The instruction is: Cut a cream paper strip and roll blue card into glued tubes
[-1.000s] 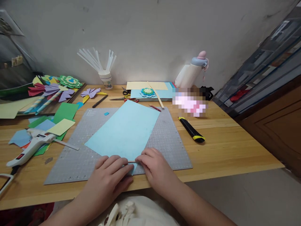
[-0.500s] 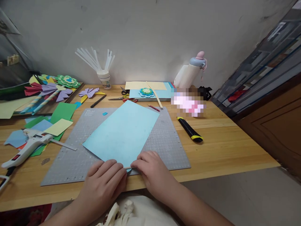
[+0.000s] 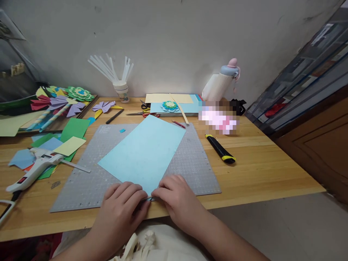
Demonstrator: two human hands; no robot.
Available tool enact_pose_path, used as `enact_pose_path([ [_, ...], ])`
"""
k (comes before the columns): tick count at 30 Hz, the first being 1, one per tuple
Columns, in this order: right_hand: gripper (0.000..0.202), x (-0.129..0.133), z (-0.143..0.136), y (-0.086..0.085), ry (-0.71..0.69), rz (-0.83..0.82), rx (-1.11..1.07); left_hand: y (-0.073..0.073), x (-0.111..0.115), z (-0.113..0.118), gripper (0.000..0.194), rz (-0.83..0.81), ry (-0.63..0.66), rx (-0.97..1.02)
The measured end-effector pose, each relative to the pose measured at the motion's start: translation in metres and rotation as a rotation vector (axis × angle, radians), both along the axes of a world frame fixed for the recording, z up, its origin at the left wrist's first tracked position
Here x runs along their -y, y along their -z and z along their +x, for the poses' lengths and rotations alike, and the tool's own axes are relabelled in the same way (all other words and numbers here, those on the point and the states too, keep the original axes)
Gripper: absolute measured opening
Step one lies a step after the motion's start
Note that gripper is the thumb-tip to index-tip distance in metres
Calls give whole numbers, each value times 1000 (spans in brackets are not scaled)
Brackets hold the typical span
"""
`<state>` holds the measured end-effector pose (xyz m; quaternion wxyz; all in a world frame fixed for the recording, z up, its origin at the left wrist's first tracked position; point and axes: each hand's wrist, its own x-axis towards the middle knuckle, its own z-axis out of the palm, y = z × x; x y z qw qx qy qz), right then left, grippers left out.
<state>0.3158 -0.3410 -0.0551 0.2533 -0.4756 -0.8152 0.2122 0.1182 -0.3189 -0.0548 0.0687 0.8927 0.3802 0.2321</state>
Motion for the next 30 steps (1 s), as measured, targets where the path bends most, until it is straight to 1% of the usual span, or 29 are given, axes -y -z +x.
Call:
enact_pose_path([
  [5,25,-1,-3,1,-7,22,33,1,1,0,12,-11,-13,3],
  [13,22,-1,0,1,25,19,-12,0,1,0,12,-24,-16,-1],
  [18,23,0,0,3,22,28,-23,0,0,2,18,-38,-6,23],
  [21,22,0,1,1,24,9,-16,-2,-2,4,20,-116,-34,42],
  [27,28,-5,3,-9,-12,-51,31,-9,-11,6,13,-323,-108,58],
  [30,29,-9,4,-11,-33,-64,40,-13,-16,7,12,-379,-123,49],
])
